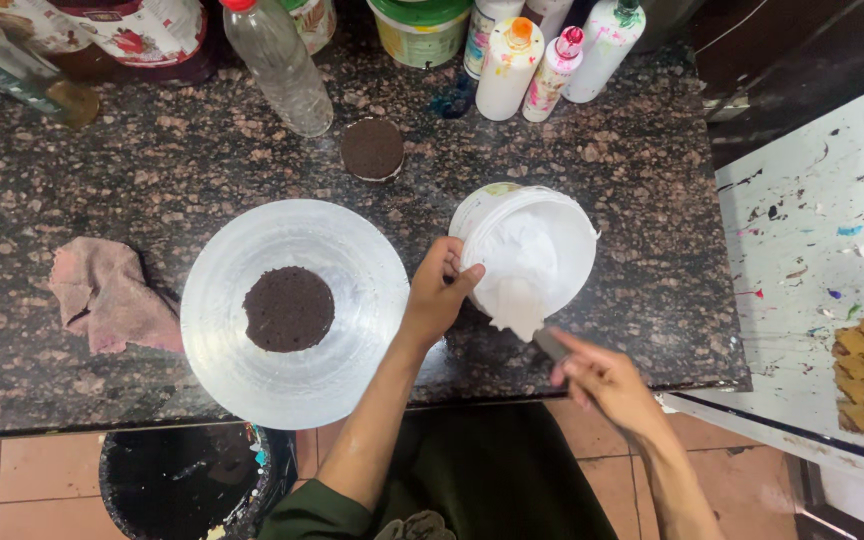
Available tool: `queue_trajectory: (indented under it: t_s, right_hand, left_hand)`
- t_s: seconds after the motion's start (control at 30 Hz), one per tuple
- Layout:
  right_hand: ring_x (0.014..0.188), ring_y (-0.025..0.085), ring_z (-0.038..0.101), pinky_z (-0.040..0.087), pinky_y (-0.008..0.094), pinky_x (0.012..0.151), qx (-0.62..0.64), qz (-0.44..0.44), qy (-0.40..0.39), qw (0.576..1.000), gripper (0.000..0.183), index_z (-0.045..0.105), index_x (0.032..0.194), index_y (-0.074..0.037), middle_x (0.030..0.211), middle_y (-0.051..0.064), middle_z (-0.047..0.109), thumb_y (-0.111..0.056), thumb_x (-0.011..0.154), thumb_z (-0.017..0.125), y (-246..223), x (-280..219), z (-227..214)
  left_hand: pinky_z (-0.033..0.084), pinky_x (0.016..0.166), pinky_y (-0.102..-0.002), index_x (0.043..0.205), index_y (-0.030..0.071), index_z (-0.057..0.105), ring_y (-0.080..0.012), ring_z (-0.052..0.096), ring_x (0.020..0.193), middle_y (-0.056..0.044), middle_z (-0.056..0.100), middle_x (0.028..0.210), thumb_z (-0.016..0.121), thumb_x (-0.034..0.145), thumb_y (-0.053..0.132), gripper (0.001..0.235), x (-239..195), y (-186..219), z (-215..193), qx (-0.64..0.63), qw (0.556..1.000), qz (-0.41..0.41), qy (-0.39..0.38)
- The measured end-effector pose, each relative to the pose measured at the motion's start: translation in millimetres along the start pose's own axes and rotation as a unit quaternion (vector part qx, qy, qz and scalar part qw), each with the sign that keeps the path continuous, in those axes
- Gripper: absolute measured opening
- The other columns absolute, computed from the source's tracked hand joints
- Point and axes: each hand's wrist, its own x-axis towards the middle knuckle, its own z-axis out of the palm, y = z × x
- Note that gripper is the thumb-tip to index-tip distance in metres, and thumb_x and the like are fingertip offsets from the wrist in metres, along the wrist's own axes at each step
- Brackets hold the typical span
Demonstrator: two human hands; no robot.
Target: The person frosts a cake by applying white frosting from a container onto a small chocolate cake base using a palette knife while rotating the turntable, then smooths the top and sides of the cake.
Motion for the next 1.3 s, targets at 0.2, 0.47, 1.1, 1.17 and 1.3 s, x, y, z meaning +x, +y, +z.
queue_trajectory:
  t_s: [0.2, 0.47, 1.1, 1.17, 1.3]
  right_hand:
    - [0.083, 0.022, 0.067, 0.055, 0.036, 0.07, -0.543, -0.319, 0.23, 0.742, 0.06, 0.061, 0.141, -0.03, 0.1, 0.008, 0.073, -0.001, 0.089, 0.055, -7, -8, 15]
    - [0.072, 0.019, 0.073, 0.06, 0.031, 0.074, -0.458, -0.132, 0.139, 0.868, 0.055, 0.055, 0.147, -0.032, 0.097, 0.004, 0.077, -0.003, 0.1, 0.049, -4, -3, -6]
    - [0.073, 0.021, 0.067, 0.056, 0.038, 0.073, -0.373, -0.237, 0.088, 0.893, 0.05, 0.061, 0.144, -0.027, 0.084, 0.01, 0.067, -0.01, 0.097, 0.059, -15, -14, 11]
    - [0.075, 0.018, 0.073, 0.059, 0.034, 0.073, -0.301, -0.166, 0.124, 0.931, 0.049, 0.06, 0.142, -0.028, 0.087, 0.004, 0.078, -0.011, 0.096, 0.056, -19, -15, -1]
    - [0.071, 0.019, 0.071, 0.057, 0.034, 0.072, -0.464, -0.097, 0.145, 0.868, 0.051, 0.059, 0.143, -0.035, 0.088, 0.003, 0.076, -0.011, 0.097, 0.055, -9, -12, -1]
  left_hand:
    - [0.043, 0.074, -0.023, 0.105, 0.006, 0.058, -0.0076, 0.047, 0.082, 0.003, 0.052, 0.089, 0.073, 0.092, 0.008, 0.02, -3, 5, 4, 0.004, 1.0, -0.016, -0.012]
    - [0.043, 0.069, -0.022, 0.106, 0.005, 0.058, -0.0061, 0.048, 0.08, 0.004, 0.052, 0.09, 0.074, 0.09, 0.011, 0.023, -9, 17, 9, 0.069, 0.996, 0.027, -0.044]
    - [0.042, 0.069, -0.022, 0.101, 0.007, 0.058, -0.0052, 0.047, 0.077, 0.004, 0.054, 0.084, 0.07, 0.097, 0.015, 0.015, -8, 10, 14, -0.007, 0.999, -0.036, -0.019]
    - [0.04, 0.065, -0.021, 0.1, 0.007, 0.058, -0.0047, 0.047, 0.074, 0.005, 0.053, 0.083, 0.071, 0.097, 0.016, 0.016, -11, 11, 15, 0.04, 0.999, -0.009, -0.026]
    - [0.04, 0.062, -0.021, 0.101, 0.008, 0.059, -0.0041, 0.046, 0.07, 0.006, 0.053, 0.079, 0.071, 0.097, 0.018, 0.017, -17, 11, 20, 0.035, 0.999, -0.023, -0.025]
